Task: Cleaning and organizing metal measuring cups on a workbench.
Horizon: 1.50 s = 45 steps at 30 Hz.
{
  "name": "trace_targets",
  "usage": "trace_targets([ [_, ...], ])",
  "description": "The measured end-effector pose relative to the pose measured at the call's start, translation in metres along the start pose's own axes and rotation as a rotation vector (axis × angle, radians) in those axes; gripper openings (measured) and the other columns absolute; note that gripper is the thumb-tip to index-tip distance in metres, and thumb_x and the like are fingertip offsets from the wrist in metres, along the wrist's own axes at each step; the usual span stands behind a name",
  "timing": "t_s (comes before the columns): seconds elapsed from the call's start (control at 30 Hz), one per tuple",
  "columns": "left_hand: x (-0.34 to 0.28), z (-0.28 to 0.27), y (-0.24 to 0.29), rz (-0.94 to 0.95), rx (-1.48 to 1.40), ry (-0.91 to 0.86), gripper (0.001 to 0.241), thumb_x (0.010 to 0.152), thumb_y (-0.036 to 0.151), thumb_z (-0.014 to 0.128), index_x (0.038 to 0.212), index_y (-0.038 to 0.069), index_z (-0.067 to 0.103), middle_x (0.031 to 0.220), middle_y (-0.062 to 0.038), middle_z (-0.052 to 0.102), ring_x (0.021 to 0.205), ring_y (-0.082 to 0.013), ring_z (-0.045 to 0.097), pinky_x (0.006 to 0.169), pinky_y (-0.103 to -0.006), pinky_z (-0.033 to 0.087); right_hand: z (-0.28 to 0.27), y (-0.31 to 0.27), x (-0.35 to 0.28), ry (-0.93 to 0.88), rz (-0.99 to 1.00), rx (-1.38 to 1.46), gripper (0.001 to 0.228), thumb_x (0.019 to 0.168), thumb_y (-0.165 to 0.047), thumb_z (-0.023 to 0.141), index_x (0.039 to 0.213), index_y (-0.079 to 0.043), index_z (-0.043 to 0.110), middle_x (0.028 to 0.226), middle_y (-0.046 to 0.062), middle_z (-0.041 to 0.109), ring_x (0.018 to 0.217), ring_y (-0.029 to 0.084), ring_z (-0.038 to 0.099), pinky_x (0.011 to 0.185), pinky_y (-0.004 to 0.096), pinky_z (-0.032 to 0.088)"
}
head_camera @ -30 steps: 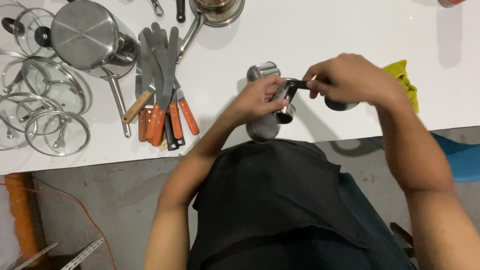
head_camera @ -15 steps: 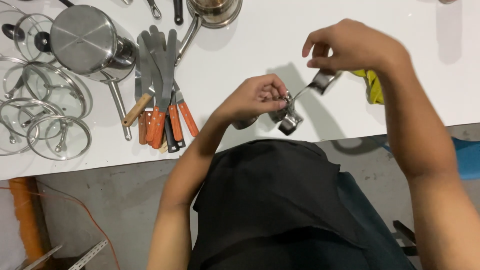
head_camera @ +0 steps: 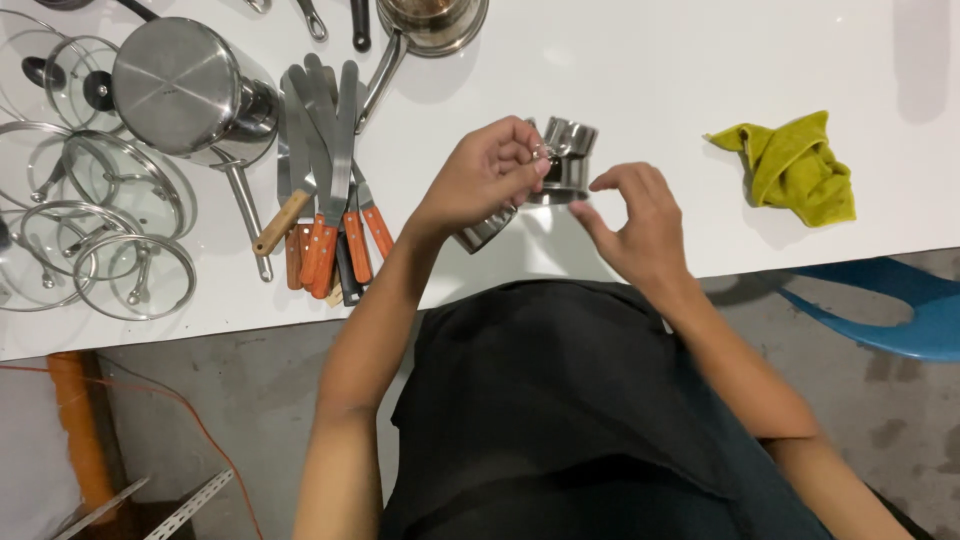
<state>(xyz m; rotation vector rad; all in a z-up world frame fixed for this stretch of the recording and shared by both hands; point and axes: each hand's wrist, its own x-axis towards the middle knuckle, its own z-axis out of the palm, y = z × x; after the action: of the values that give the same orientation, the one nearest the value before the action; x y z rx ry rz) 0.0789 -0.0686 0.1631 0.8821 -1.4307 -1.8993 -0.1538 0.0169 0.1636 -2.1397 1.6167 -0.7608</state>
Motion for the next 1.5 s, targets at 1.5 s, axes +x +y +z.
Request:
trace_targets([
  [1.5, -0.007, -0.040, 0.002, 0.038, -0.082, 0.076, 0.027, 0.107, 0.020, 0.057, 0.113, -0.005, 0.066, 0.093, -0.012, 0.075, 0.078, -0.0175, 0.076, 0.072, -0.0286, 0.063, -0.043, 0.044, 0.054, -0.080, -0.225, 0.061, 0.099, 0.079, -0.042, 0.088, 0.161, -0.015, 0.039, 0.141, 0.019, 0.054, 0.130, 0.035, 0.062, 0.110, 0.047, 0.057],
])
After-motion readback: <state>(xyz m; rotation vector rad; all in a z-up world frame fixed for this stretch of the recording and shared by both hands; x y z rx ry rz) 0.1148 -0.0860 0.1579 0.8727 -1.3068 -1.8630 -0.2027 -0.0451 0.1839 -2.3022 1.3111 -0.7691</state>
